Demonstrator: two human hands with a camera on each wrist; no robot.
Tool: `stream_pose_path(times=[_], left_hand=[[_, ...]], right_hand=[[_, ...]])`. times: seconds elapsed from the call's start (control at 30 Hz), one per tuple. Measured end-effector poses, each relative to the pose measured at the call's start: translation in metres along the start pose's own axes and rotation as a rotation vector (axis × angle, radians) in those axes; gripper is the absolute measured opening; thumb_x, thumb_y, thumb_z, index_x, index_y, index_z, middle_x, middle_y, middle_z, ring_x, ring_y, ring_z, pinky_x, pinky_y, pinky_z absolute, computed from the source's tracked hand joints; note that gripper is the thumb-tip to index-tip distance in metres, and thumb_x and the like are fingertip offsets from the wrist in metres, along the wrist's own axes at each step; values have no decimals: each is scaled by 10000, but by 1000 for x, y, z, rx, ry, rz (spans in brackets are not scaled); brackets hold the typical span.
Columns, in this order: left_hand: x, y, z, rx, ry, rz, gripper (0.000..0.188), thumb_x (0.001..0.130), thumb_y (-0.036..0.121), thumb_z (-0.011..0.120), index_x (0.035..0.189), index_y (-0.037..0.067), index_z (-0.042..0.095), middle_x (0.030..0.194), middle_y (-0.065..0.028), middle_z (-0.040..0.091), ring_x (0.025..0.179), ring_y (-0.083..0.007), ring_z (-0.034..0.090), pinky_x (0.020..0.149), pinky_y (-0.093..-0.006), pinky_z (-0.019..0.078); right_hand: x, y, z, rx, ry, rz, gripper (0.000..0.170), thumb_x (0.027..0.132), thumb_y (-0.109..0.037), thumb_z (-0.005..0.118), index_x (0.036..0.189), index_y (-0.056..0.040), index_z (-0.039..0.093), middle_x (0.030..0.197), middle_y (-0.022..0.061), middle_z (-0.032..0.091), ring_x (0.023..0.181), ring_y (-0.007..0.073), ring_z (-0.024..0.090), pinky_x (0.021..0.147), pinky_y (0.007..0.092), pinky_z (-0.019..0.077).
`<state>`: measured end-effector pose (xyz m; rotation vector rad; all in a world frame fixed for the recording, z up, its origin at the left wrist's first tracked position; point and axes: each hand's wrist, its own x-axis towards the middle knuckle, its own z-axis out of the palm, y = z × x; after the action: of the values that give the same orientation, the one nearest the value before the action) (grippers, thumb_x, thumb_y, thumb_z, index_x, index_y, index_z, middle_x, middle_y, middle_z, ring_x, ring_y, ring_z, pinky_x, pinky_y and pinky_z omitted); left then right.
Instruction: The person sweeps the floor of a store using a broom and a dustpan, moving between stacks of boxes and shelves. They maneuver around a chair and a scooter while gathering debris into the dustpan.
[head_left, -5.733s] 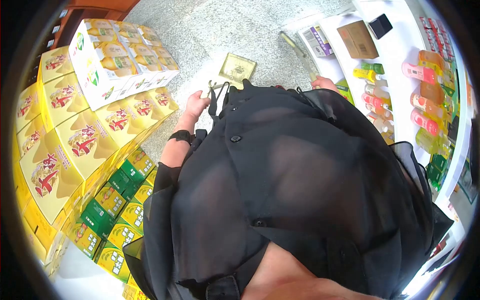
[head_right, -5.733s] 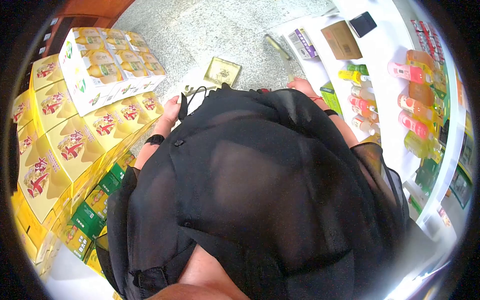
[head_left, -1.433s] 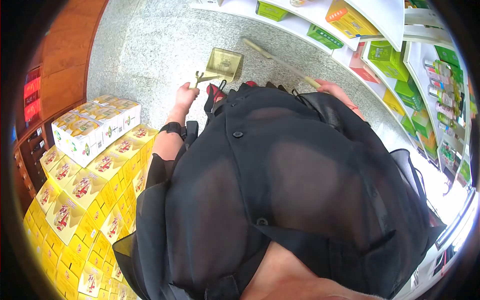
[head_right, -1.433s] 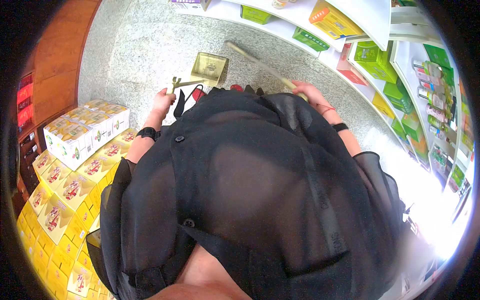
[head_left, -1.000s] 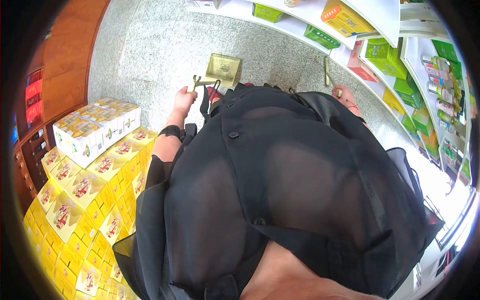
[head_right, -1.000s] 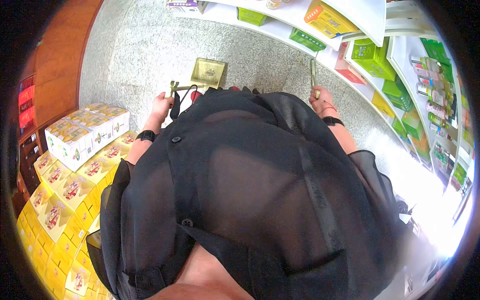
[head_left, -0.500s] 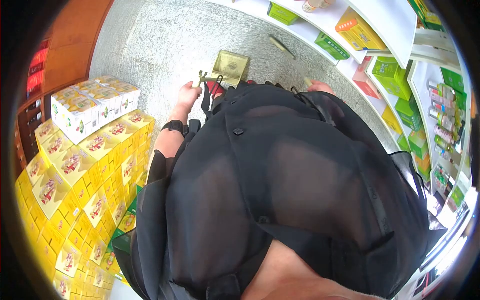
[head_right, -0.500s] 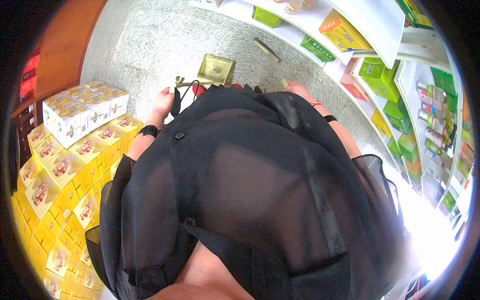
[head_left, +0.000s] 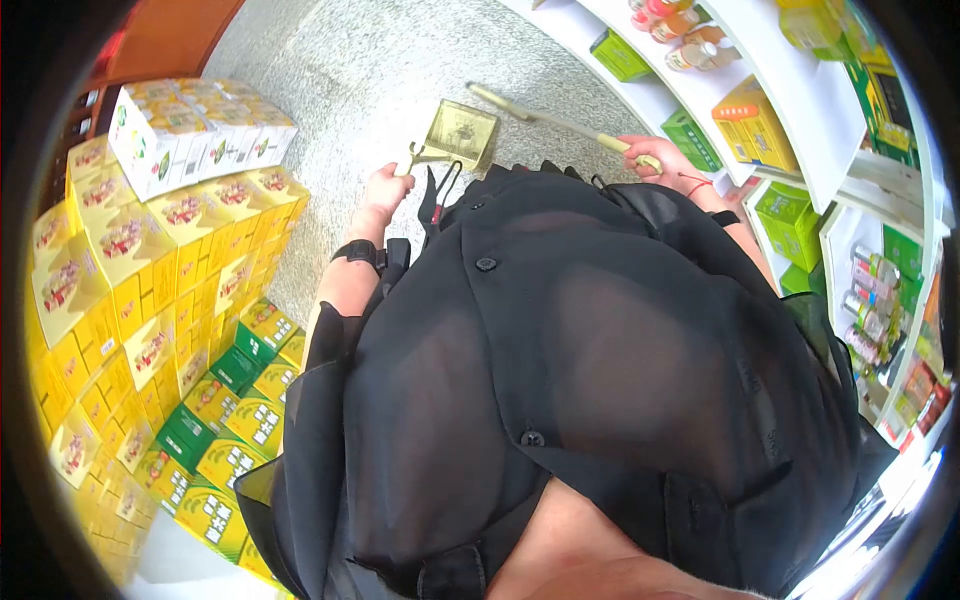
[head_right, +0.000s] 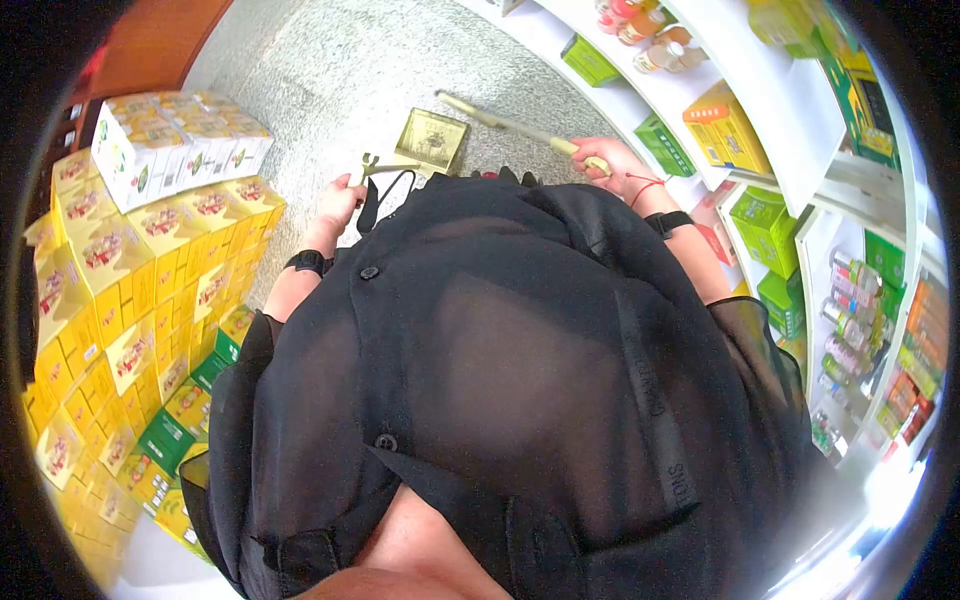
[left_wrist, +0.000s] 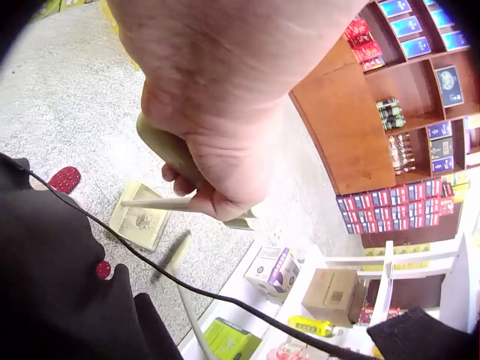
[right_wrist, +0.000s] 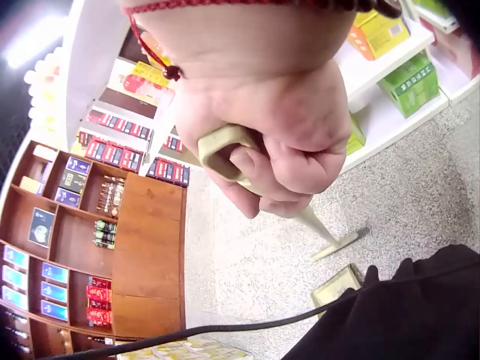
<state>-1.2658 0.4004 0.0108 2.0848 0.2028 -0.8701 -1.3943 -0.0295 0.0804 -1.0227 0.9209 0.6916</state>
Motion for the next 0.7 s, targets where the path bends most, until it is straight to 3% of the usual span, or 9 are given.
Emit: stream_pose_path(times=[0.07,0.2,0.27,0.33,0.37,0.47,0.5,0.63,0.7], left_hand=[[-3,-29,-12,-56,45,-29,182,651,46,538,829,14,557,641,-24,516,546,-116,437,507,-253,357],[-25,-73,-43,-180,125,-79,241,642,102,559,862,7,587,648,-48,559,569,-129,496,548,-269,412],[-36,-100,-60,-213,159,-104,236,642,100,558,857,7,583,648,-46,555,564,-127,491,543,-265,408],[-48,-122,-77,-243,190,-126,231,642,98,557,853,7,579,647,-44,551,559,-125,486,538,-261,403],[-55,-132,-84,-288,212,-133,222,640,93,558,845,10,577,646,-42,549,557,-124,483,535,-260,401],[-69,-164,-103,-354,248,-153,208,636,81,559,831,12,575,641,-37,542,552,-120,476,527,-257,396],[-73,-177,-109,-366,252,-158,203,634,75,561,826,13,574,636,-33,538,548,-118,473,523,-256,393],[-88,-218,-127,-420,244,-176,201,636,72,561,826,9,572,634,-31,533,546,-116,469,519,-257,390],[-99,-232,-133,-395,273,-215,198,643,72,560,829,6,573,639,-32,535,548,-117,469,520,-261,390]], right_hand=[[11,-8,7,-42,13,-42,587,701,-42,549,1260,-25,372,646,36,493,417,57,370,356,174,250],[47,-13,46,-101,149,-111,594,735,-63,547,1294,-43,347,625,29,481,433,59,383,355,191,248],[70,-12,73,-92,165,-116,466,754,-72,541,1201,-40,415,612,27,473,432,67,383,346,198,253],[87,-13,104,32,172,-76,255,767,-77,536,1012,-43,476,599,26,470,427,73,384,337,206,260],[110,-10,106,34,105,-17,377,780,-78,526,1132,-74,389,630,22,478,414,61,374,316,180,245],[108,-8,158,-112,59,63,286,778,-83,528,1037,-97,408,631,18,478,415,58,373,315,181,247],[108,-3,174,-208,34,100,397,769,-85,533,1142,-101,398,632,12,478,415,55,370,323,183,238],[92,20,241,-581,-69,113,587,746,-71,538,1302,-90,353,641,6,482,424,51,373,351,188,236],[89,28,269,-607,-118,136,572,741,-70,541,1289,-82,378,643,8,484,427,50,375,353,188,237]])
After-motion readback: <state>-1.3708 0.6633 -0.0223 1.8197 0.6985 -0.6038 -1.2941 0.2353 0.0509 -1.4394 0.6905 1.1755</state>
